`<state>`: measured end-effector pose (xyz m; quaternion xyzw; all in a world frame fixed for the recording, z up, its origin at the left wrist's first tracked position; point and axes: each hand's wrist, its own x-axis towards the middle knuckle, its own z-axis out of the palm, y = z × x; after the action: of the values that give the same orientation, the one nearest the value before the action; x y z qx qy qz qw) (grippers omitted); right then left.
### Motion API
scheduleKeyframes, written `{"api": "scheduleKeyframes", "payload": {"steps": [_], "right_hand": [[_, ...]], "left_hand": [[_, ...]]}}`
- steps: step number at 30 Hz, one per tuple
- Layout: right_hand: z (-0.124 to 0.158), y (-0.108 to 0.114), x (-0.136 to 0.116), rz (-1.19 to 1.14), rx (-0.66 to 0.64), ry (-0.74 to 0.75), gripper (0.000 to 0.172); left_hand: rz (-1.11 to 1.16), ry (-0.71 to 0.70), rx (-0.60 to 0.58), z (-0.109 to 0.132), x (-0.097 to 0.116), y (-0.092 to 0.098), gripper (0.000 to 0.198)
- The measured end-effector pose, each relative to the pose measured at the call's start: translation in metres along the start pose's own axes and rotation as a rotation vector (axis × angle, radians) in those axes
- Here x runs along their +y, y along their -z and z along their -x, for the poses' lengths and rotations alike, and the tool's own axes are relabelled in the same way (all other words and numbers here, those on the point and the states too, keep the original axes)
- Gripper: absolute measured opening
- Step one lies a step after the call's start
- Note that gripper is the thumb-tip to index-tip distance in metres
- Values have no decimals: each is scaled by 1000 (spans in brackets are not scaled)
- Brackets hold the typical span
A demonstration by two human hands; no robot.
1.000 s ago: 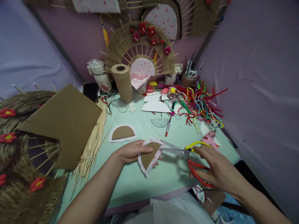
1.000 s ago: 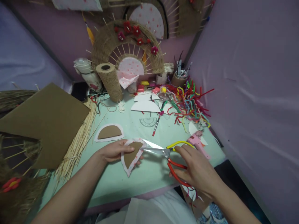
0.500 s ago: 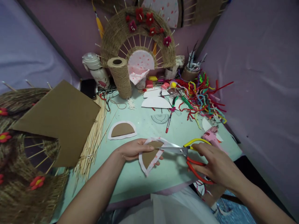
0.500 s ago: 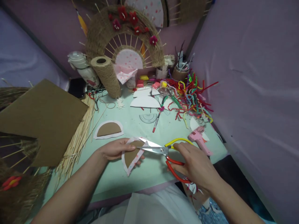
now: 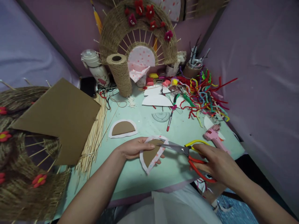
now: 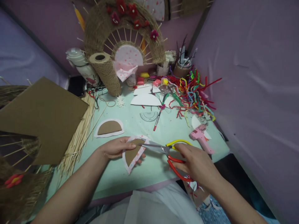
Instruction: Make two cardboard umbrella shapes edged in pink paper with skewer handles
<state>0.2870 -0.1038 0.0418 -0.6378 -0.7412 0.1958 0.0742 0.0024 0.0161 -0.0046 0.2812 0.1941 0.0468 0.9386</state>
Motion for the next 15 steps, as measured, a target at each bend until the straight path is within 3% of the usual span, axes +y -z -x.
{"api": "scheduleKeyframes", "payload": {"steps": [15], "right_hand": [[5, 0, 1, 2, -19, -46, 35]], "left_hand": [[-20, 8, 3, 0, -1, 3, 34]]}}
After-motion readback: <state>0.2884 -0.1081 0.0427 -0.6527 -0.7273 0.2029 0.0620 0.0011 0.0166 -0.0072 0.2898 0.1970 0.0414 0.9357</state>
